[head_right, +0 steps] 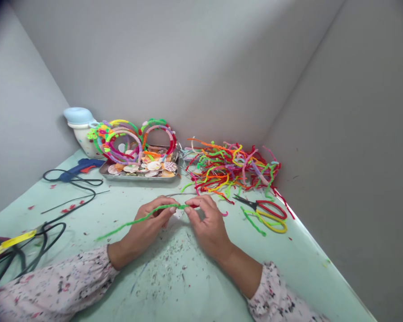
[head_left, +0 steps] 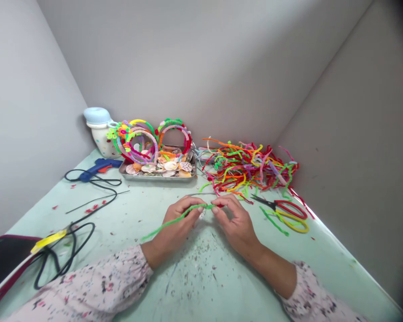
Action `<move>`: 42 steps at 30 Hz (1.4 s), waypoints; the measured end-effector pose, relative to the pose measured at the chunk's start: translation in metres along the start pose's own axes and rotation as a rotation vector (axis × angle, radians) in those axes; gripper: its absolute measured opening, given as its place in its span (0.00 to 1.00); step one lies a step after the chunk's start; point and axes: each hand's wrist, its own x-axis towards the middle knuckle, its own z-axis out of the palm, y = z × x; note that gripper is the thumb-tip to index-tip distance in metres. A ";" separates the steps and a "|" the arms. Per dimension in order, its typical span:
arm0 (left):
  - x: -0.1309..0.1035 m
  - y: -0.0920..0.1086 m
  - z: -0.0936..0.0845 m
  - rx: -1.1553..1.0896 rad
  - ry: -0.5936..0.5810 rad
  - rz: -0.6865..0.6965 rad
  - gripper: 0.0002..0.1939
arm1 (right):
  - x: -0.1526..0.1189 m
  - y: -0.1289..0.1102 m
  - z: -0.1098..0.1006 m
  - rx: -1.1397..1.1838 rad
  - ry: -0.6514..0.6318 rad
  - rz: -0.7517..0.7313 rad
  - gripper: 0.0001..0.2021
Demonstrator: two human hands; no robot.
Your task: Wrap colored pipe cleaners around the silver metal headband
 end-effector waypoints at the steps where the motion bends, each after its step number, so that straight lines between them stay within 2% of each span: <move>1: 0.000 0.000 0.000 0.009 0.008 0.001 0.10 | 0.000 0.000 0.000 -0.001 -0.001 0.001 0.04; 10: -0.004 0.004 0.004 0.070 0.056 0.125 0.07 | -0.001 0.000 0.000 0.020 0.013 -0.006 0.04; 35: -0.003 -0.009 0.002 -0.041 0.033 0.159 0.08 | 0.000 0.000 0.000 0.036 0.001 -0.006 0.04; 42: -0.001 -0.007 0.002 -0.006 0.025 0.094 0.07 | -0.001 0.001 -0.001 0.025 -0.018 0.002 0.05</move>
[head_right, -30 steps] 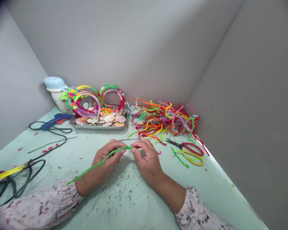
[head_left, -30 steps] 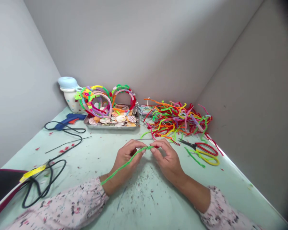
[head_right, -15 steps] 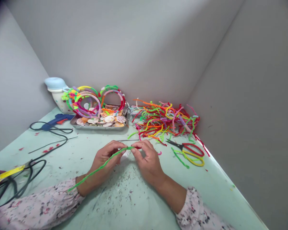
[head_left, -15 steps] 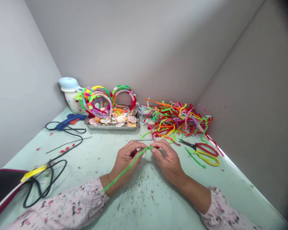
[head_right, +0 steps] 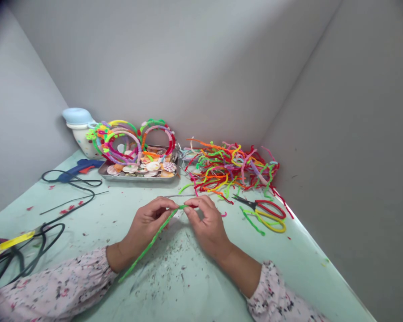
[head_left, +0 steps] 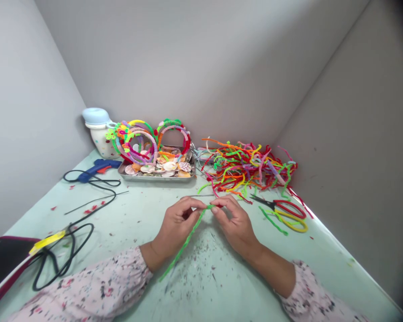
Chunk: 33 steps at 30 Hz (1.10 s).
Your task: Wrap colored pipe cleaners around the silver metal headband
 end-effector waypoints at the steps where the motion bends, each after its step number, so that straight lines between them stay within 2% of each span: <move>1: 0.000 0.000 0.000 0.002 -0.001 -0.012 0.07 | 0.000 0.000 0.000 -0.006 -0.004 -0.003 0.05; 7: 0.000 0.005 0.001 -0.136 -0.045 -0.165 0.08 | 0.002 0.000 0.000 -0.043 -0.011 -0.040 0.05; 10: 0.001 0.005 0.002 -0.194 -0.022 -0.207 0.10 | 0.002 0.001 0.000 -0.056 -0.030 -0.063 0.04; 15: 0.002 0.001 0.000 0.002 -0.055 -0.181 0.12 | 0.002 0.000 0.000 -0.109 -0.067 -0.107 0.05; 19: 0.004 -0.004 0.001 0.128 -0.032 -0.185 0.12 | 0.001 -0.001 0.000 -0.153 -0.074 -0.114 0.05; 33: 0.007 0.000 0.003 0.164 -0.030 -0.184 0.11 | 0.001 0.002 0.002 -0.137 -0.044 -0.096 0.04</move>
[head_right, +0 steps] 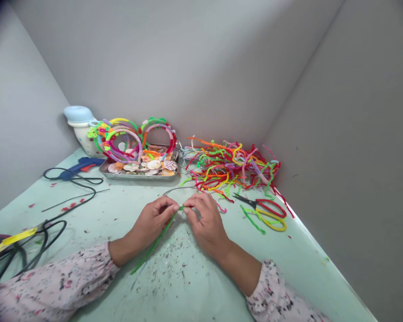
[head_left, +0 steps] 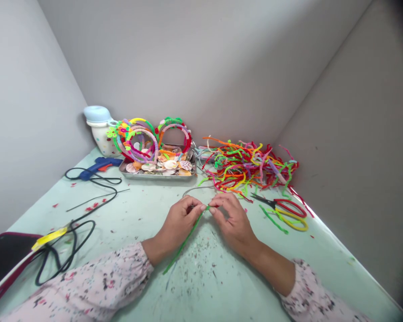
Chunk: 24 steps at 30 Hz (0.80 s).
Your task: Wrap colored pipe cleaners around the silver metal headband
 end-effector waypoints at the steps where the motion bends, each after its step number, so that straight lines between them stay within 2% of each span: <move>1: 0.000 0.001 0.000 -0.003 -0.002 -0.005 0.11 | 0.000 0.000 0.000 0.002 -0.001 0.001 0.04; 6: -0.001 0.003 -0.001 -0.010 0.001 -0.019 0.10 | 0.000 -0.001 0.000 0.014 -0.008 0.008 0.04; 12: -0.001 0.005 -0.003 -0.017 -0.011 0.049 0.09 | 0.001 -0.002 -0.001 0.033 0.002 0.026 0.04; 24: -0.003 0.002 -0.002 0.021 0.008 0.083 0.09 | 0.000 -0.002 -0.001 0.037 0.009 0.030 0.05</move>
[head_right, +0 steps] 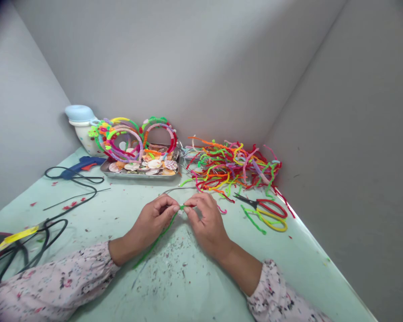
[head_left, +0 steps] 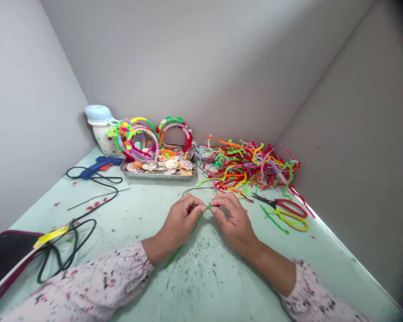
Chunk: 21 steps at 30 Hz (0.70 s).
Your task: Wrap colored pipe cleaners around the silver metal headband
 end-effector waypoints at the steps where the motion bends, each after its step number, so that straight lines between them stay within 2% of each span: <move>1: 0.000 0.000 0.000 -0.010 -0.006 0.003 0.09 | 0.000 0.000 0.000 -0.001 0.002 0.002 0.05; 21: -0.001 -0.001 -0.001 -0.121 -0.070 -0.033 0.08 | 0.001 0.000 -0.001 -0.001 0.003 0.021 0.05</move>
